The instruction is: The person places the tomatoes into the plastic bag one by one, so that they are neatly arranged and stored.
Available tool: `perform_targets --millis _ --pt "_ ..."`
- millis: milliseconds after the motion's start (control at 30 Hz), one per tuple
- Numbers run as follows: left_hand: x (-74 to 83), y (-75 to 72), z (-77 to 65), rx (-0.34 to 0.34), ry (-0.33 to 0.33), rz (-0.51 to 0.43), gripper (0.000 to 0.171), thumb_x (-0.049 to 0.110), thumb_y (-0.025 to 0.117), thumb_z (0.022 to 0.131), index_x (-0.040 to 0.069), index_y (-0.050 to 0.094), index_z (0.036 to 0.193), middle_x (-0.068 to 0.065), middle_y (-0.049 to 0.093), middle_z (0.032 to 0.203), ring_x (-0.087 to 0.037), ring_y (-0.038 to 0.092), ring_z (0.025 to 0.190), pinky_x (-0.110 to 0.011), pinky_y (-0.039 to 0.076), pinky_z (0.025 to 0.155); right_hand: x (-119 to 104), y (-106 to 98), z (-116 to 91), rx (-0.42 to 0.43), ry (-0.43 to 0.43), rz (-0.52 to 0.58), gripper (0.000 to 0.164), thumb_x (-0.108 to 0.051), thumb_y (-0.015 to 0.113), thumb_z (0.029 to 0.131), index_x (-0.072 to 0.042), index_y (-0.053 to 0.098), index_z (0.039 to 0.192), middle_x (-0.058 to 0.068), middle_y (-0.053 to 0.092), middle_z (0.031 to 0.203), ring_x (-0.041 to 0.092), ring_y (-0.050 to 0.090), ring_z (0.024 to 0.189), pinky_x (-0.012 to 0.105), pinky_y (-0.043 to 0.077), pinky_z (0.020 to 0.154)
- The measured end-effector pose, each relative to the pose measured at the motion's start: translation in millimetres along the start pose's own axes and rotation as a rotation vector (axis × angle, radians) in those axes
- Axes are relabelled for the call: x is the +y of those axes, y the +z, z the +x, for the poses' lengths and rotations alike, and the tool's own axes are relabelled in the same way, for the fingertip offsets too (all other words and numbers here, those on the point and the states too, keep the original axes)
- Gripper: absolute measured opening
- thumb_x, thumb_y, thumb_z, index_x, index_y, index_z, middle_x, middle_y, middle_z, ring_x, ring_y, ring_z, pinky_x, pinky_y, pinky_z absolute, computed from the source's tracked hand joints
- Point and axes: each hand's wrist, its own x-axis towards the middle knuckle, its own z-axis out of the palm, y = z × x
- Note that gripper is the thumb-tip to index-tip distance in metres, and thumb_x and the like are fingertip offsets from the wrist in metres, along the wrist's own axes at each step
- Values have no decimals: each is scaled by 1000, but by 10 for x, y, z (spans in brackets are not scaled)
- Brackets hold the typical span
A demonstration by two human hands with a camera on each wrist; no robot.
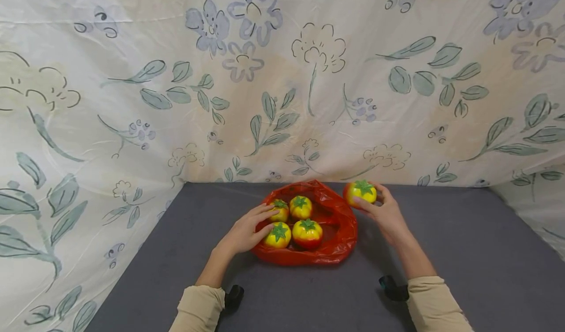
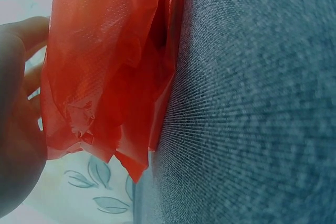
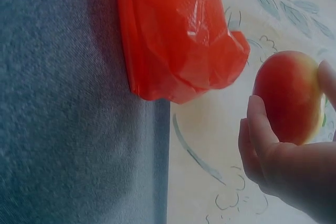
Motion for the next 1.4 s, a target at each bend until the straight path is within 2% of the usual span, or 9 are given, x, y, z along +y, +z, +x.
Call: perform_targets --millis 167,400,667,1000,1267,1400 --pt "5 -2 1 -2 -1 -3 42 25 57 97 11 54 137 -11 45 143 -29 32 136 -51 28 107 8 34 -6 -10 4 -30 88 -34 64 91 -7 7 153 28 18 142 25 44 111 24 50 85" --pt "-3 4 -2 0 -1 3 42 25 57 97 12 54 137 -9 45 143 -28 32 136 -50 28 107 19 66 -7 -24 2 -52 90 -36 66 90 -7 8 153 29 18 142 26 47 109 29 49 89" --pt "-7 2 -1 3 -1 -1 42 25 57 97 12 54 137 -10 45 142 -29 32 136 -51 28 107 20 146 -4 -62 -5 -85 87 -35 65 91 -6 9 152 28 21 141 33 39 117 25 49 85" --pt "-12 5 3 0 -1 -2 42 25 58 96 12 55 136 -10 45 142 -28 32 137 -50 28 108 37 184 -5 -111 19 1 83 -28 63 94 -4 8 151 27 21 141 18 52 103 29 50 87" --pt "-8 3 -2 1 -9 2 42 25 59 96 14 55 137 -8 46 143 -27 32 136 -50 28 107 14 219 -28 -142 9 -10 82 -25 65 93 -4 11 151 28 23 138 31 46 110 32 50 88" --pt "-6 4 -2 3 -8 1 42 25 59 96 14 55 136 -8 46 142 -27 32 136 -50 29 107 25 219 -32 -164 8 -30 80 -23 65 93 -4 12 151 27 25 136 31 46 110 32 51 87"
